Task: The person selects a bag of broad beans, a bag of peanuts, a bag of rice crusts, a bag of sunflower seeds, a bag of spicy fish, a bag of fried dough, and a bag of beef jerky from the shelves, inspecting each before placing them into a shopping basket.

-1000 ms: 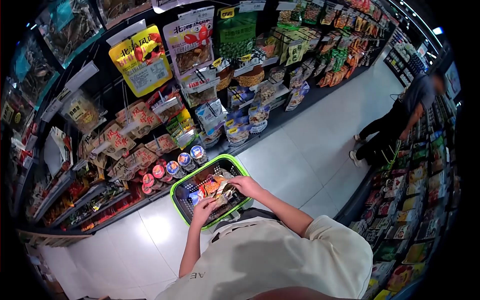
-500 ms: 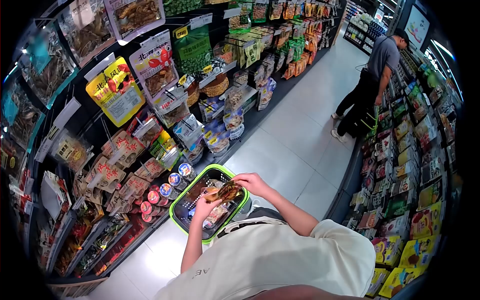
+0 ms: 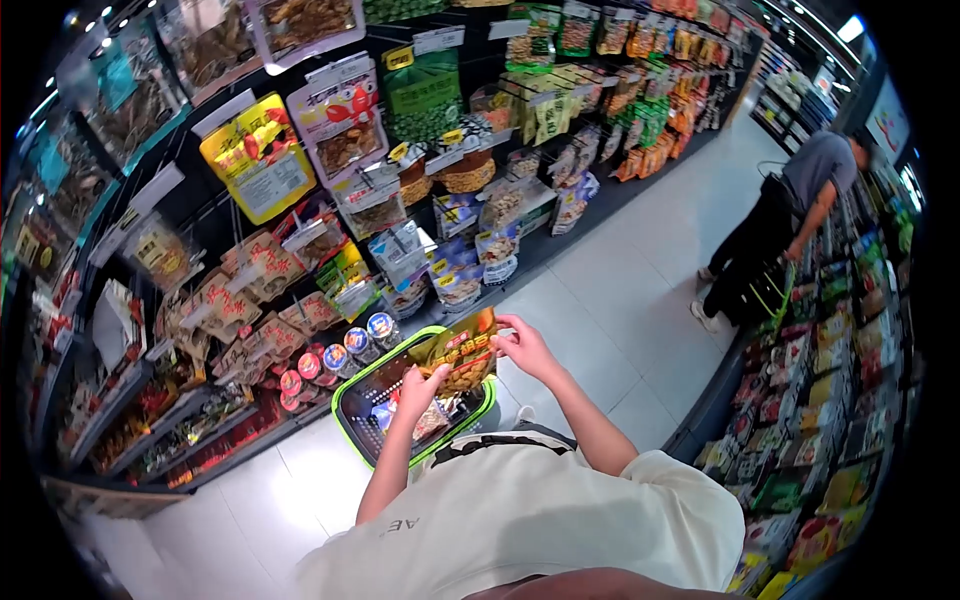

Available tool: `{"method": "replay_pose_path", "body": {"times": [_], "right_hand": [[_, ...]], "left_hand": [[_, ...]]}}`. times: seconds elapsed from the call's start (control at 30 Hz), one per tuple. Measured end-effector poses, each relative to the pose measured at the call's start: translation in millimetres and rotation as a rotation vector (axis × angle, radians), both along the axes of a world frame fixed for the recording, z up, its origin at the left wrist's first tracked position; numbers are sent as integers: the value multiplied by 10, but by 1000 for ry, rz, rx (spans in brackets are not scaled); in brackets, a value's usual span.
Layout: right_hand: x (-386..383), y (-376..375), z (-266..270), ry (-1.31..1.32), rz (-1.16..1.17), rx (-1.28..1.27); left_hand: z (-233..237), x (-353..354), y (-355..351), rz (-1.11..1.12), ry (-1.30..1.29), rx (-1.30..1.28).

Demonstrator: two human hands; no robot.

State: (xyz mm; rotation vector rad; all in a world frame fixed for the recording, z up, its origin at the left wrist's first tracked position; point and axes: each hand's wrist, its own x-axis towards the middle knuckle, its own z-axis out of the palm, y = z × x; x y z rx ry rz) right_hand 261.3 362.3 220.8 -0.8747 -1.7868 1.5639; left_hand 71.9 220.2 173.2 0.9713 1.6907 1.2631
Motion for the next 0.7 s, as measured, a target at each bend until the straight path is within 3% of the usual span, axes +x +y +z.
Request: {"method": "replay_pose_path", "body": {"times": [0.13,0.43,0.57,0.7], "right_hand": [[161,282,35,-178,194,-28],[389,841,2,21,272,-136],[504,1061,48,89,312,-224],[655,1251,126,94,313,-220]], "left_hand": [[248,304,170,56,-43,-62],[513,816,444,253,-83,-34],[302,912,530,247,-75,-52],[413,1092,766,283,-91,-56]]}}
